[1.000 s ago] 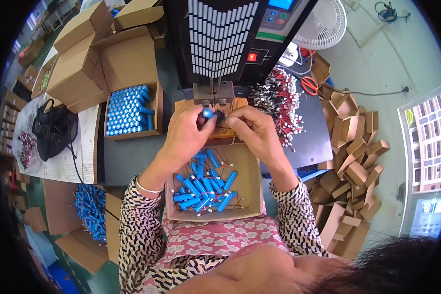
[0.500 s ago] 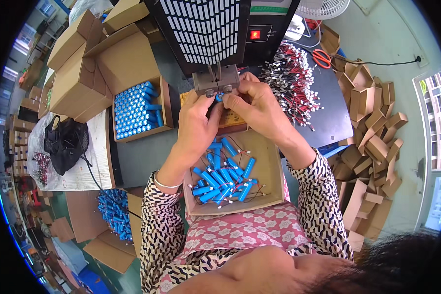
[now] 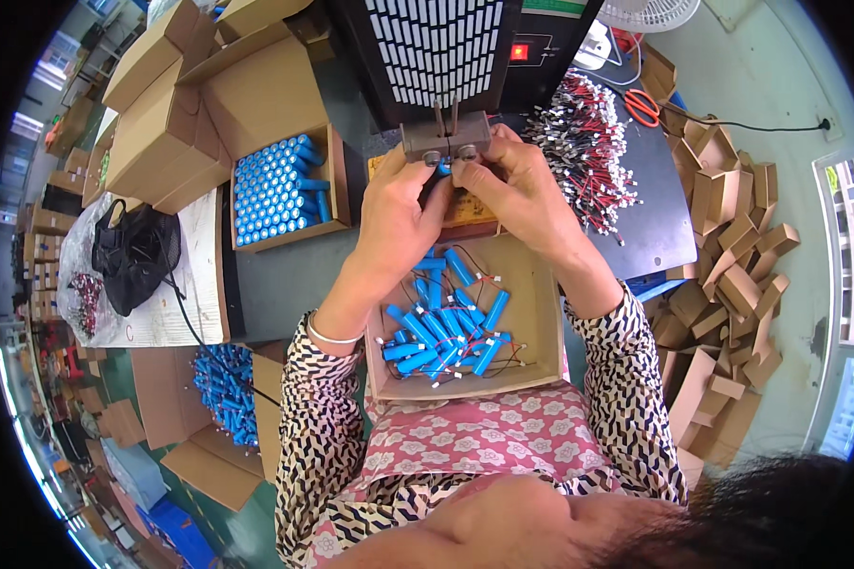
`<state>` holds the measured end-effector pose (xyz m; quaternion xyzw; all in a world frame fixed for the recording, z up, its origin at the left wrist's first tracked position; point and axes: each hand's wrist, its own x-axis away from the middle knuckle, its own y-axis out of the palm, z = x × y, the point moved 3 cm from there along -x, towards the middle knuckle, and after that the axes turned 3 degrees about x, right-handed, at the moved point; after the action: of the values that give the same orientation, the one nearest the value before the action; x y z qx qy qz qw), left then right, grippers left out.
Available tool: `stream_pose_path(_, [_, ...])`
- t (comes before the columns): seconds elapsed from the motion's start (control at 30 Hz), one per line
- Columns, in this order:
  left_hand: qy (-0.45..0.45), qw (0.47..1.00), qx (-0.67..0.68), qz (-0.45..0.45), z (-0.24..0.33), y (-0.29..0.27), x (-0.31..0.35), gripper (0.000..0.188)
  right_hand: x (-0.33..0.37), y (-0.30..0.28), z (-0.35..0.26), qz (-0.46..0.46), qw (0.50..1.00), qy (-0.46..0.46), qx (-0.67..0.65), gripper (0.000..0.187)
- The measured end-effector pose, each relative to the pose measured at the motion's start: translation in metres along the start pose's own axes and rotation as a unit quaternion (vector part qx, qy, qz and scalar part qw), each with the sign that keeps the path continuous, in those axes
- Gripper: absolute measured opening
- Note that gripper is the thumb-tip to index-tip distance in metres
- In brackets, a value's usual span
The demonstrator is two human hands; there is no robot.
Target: The person attaches wire leads to battery cells using a spot welding machine and places the assembled batteries into a box.
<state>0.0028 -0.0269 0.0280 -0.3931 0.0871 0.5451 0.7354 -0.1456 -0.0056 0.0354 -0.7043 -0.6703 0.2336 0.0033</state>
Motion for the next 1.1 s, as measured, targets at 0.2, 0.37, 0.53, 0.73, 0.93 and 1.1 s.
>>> stream_pose_path(0.2, [-0.065,0.997,-0.037,0.029,-0.023,-0.027,-0.002,0.01,0.014,-0.017,-0.003,-0.095,0.994,-0.051,0.027,0.011])
stream_pose_path(0.37, [-0.004,0.928,-0.366,-0.073,-0.066,-0.079,0.007,0.011,0.056,-0.046,-0.019,-0.2,0.973,-0.111,0.023,0.015])
stream_pose_path(0.53, [0.008,0.904,-0.372,-0.21,-0.113,-0.068,0.005,0.011,0.101,-0.11,0.024,-0.107,0.947,0.158,0.259,0.012])
stream_pose_path(0.73, [0.004,0.849,-0.454,-0.269,-0.122,-0.07,0.002,0.008,0.134,-0.128,0.076,0.012,0.792,0.178,0.584,0.014])
stream_pose_path(0.93, [0.005,0.908,-0.401,-0.124,-0.069,-0.089,-0.007,0.021,0.123,-0.128,0.067,-0.005,0.822,-0.013,0.569,0.019])
stream_pose_path(1.1, [-0.121,0.991,0.028,-0.058,-0.032,-0.054,-0.001,0.02,0.129,-0.13,0.068,-0.01,0.788,0.174,0.59,0.015])
